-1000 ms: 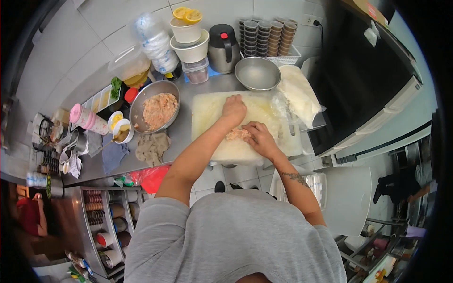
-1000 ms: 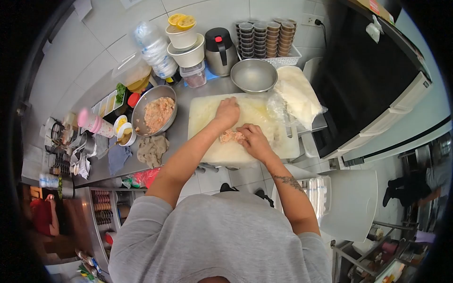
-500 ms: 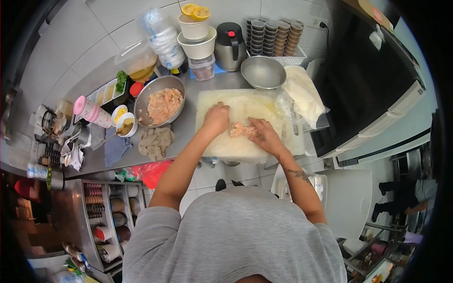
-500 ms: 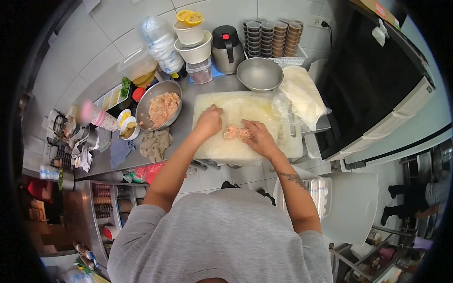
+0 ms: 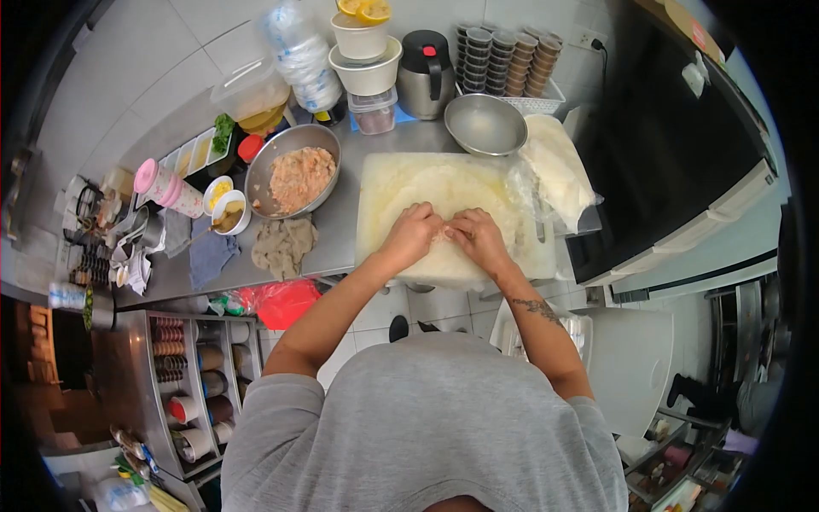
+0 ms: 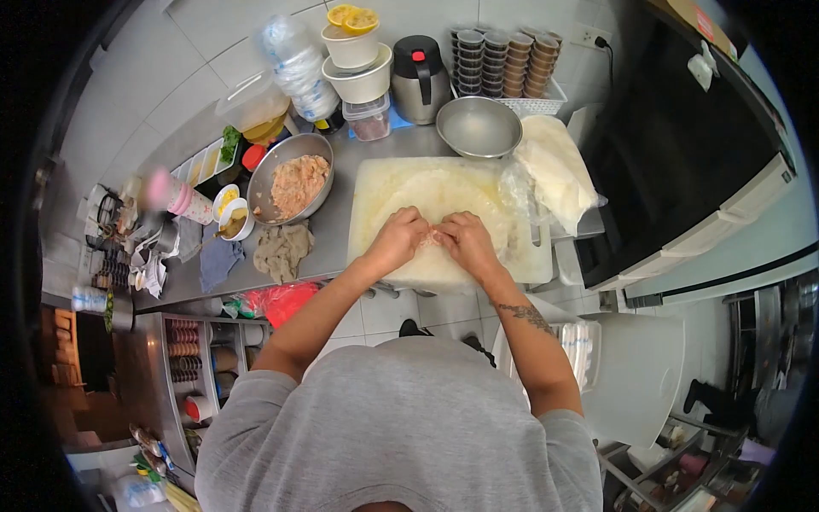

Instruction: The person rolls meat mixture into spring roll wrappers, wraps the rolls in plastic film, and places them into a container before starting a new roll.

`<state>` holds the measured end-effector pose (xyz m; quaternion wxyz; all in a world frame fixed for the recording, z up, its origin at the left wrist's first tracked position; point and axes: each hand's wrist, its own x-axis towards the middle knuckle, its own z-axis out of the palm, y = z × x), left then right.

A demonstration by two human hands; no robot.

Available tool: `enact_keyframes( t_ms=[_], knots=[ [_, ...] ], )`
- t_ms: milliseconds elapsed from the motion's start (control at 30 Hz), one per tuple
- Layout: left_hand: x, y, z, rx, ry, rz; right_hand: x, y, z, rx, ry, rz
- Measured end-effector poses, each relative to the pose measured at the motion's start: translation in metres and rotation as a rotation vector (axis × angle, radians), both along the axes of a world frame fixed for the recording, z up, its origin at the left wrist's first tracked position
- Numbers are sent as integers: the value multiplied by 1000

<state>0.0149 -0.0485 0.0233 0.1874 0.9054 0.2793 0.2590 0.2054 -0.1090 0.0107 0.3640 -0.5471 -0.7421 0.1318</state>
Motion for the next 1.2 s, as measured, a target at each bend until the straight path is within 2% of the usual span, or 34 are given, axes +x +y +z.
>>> enact_keyframes(
  t_ms=[67,133,233,300,567,633,733,933,1033,1133,1200],
  knots=[
    [-1,-4,6,1,-108,107,1,5,-1,24,44,-21],
    [-2,-4,5,41,-111,121,-3,6,-2,63,82,-37],
    [-3,-4,-10,84,21,40,2,10,-2,-16,7,117],
    [-2,-1,-15,40,90,22,1,12,-2,-84,-11,112],
    [-20,4,-8,6,-26,-10,-2,4,12,-48,2,63],
    [-21,4,-8,9,-15,-8,3,5,6,-119,-18,94],
    [-24,1,-3,-24,5,29,5,-5,16,-49,100,30],
    [-33,2,-8,-56,30,35,35,-2,5,-114,-127,100],
    [-32,0,2,1,4,53,37,-9,29,-185,-62,118],
    [-20,-9,9,76,-42,80,26,-8,31,-21,99,59],
    [-1,-14,9,130,-60,66,9,-8,29,39,64,51]
  ],
)
